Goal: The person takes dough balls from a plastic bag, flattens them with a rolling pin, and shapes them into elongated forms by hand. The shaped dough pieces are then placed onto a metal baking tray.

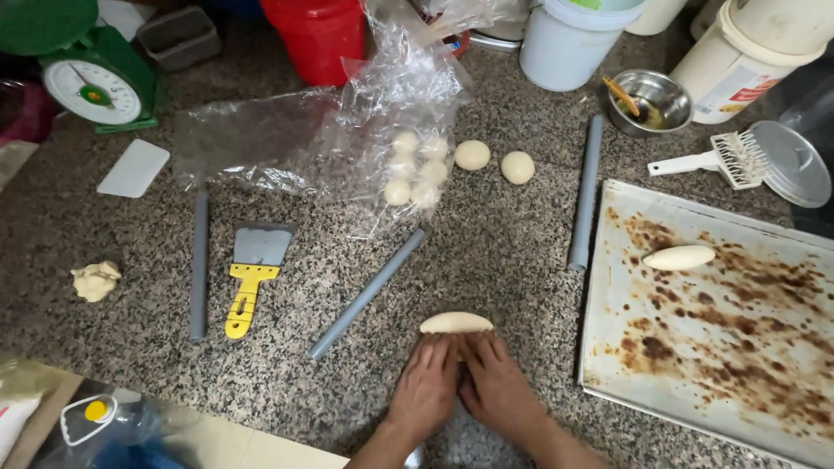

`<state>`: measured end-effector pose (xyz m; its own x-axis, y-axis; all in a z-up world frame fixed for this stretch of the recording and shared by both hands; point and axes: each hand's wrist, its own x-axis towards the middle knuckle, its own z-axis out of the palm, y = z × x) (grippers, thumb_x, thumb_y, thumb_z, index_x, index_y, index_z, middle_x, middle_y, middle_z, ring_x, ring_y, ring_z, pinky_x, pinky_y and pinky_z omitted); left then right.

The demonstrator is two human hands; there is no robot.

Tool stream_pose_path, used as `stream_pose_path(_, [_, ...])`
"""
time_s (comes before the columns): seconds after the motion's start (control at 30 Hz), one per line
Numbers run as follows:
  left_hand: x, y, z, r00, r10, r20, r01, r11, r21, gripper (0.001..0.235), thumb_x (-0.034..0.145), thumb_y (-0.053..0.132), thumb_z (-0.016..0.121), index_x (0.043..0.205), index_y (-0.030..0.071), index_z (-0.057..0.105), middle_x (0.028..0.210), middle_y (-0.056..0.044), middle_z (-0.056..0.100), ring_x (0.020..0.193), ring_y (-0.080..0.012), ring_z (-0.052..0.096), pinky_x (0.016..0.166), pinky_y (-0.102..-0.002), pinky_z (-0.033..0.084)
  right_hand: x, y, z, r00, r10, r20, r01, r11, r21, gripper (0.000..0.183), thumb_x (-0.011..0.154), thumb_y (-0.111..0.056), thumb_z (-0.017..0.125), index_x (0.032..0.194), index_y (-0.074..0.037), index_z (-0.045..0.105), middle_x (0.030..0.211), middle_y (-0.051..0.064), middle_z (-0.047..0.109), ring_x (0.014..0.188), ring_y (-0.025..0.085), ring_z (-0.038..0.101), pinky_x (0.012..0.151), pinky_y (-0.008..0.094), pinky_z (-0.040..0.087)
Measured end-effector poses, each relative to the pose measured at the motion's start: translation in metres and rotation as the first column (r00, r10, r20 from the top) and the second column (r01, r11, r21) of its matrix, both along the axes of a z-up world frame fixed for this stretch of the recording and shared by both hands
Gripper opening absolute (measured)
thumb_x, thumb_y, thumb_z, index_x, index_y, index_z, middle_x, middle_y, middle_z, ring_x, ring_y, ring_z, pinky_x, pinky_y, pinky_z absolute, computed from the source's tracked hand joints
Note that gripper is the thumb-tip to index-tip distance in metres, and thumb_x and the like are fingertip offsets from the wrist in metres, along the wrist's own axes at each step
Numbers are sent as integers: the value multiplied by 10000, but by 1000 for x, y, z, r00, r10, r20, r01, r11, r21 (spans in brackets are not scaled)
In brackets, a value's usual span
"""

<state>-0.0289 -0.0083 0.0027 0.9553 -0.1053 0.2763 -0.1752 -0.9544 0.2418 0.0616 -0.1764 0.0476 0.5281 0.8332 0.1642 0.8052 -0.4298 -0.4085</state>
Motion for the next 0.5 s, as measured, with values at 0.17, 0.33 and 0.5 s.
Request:
stream_pose_path(0.17, [7,3,6,1000,24,-17,-24,1000,16,661,1017,128,471,1632,-113,495,1571,-296,566,1476,-470,495,1363,-570,309,5,8,-2,996,-6,93,8,1000,-23,693,995,-238,632,1609,68,530,1563,315,578,1428,509,520,1278,634,405])
stream_pose_path(0.33, [9,14,47,1000,-7,20,6,1000,24,569,1067,92,540,1608,-86,551,1575,-296,603,1468,-440,547,1284,-538,425,24,-10,32,997,-45,-69,41,998,-55,609,968,-183,741,1548,-34,629,1543,212,601,1450,405,571,1262,566,480])
stream_pose_path(0.5, [-1,3,-2,999,-21,-38,20,999,-27,654,1025,101,504,1648,-99,485,1601,-301,533,1514,-501,457,1339,-603,327,8,-11,2,999,7,-44,-12,993,-116,750,1007,-248,697,1676,-13,453,1610,248,508,1557,522,367,1154,672,536])
